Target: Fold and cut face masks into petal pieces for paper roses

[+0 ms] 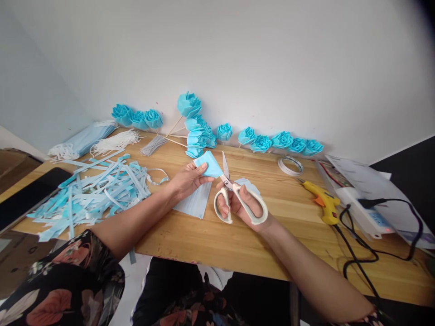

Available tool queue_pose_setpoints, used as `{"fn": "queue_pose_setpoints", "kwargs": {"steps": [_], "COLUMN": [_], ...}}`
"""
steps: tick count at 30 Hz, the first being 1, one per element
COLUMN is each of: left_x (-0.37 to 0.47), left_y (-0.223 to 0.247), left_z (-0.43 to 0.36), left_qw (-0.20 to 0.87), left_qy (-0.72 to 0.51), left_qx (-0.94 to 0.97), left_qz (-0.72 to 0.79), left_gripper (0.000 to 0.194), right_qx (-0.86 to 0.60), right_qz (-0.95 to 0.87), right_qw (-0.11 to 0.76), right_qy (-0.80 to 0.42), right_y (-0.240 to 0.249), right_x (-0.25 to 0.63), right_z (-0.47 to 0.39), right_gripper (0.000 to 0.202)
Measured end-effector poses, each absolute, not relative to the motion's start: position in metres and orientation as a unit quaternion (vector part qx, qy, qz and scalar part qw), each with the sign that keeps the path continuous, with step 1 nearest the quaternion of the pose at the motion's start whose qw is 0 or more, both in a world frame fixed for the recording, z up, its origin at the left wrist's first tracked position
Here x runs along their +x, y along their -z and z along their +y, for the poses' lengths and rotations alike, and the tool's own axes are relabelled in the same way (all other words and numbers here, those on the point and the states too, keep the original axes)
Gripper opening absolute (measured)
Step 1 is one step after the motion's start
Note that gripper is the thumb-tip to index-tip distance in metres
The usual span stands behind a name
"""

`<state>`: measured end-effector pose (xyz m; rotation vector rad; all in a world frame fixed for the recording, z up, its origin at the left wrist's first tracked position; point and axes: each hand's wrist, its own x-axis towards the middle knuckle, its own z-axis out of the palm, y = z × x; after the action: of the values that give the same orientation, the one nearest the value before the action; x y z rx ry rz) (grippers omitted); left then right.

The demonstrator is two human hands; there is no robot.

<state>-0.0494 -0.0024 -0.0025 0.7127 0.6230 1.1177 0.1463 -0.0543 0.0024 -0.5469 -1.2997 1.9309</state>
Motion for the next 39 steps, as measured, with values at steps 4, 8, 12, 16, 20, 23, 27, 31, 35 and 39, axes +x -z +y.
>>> {"fn": "queue_pose_setpoints", "kwargs": {"steps": [4,8,12,16,20,23,27,31,35,39], "left_x": [-0.05,-0.05,-0.049,-0.049,-0.05,-0.05,-0.052,-0.054,-0.053,-0.053], "left_y": [0.004,0.004,0.002,0.001,0.001,0.002,0.002,-0.001,-0.005,-0.005], "left_z": [-0.002,-0.002,-0.002,-0.002,-0.002,-0.002,0.0,0.0,-0.001,-0.002], "left_qw": [0.744,0.746,0.747,0.747,0.744,0.742,0.75,0.755,0.753,0.75], "left_qy": [-0.513,-0.514,-0.513,-0.515,-0.515,-0.517,-0.51,-0.506,-0.513,-0.516], "left_qx": [0.327,0.32,0.308,0.306,0.312,0.313,0.309,0.307,0.298,0.292], "left_qz": [0.277,0.279,0.291,0.29,0.29,0.288,0.288,0.282,0.285,0.291], "left_gripper": [0.017,0.017,0.013,0.013,0.014,0.01,0.01,0.011,0.007,0.008], "right_qx": [-0.221,-0.23,-0.236,-0.25,-0.271,-0.278,-0.28,-0.289,-0.303,-0.306], "right_qz": [-0.51,-0.506,-0.5,-0.492,-0.49,-0.49,-0.485,-0.498,-0.515,-0.524], "right_qw": [0.368,0.365,0.365,0.367,0.364,0.369,0.371,0.366,0.363,0.358], "right_qy": [-0.745,-0.746,-0.749,-0.749,-0.745,-0.74,-0.741,-0.731,-0.715,-0.71], "right_y": [-0.003,0.0,0.003,0.003,0.001,0.002,0.002,0.001,0.0,0.0], "right_x": [0.146,0.147,0.148,0.148,0.147,0.147,0.148,0.149,0.148,0.147], "right_z": [-0.055,-0.055,-0.055,-0.056,-0.055,-0.055,-0.054,-0.055,-0.056,-0.057], "right_gripper": [0.05,0.052,0.053,0.055,0.059,0.056,0.052,0.048,0.048,0.05]}}
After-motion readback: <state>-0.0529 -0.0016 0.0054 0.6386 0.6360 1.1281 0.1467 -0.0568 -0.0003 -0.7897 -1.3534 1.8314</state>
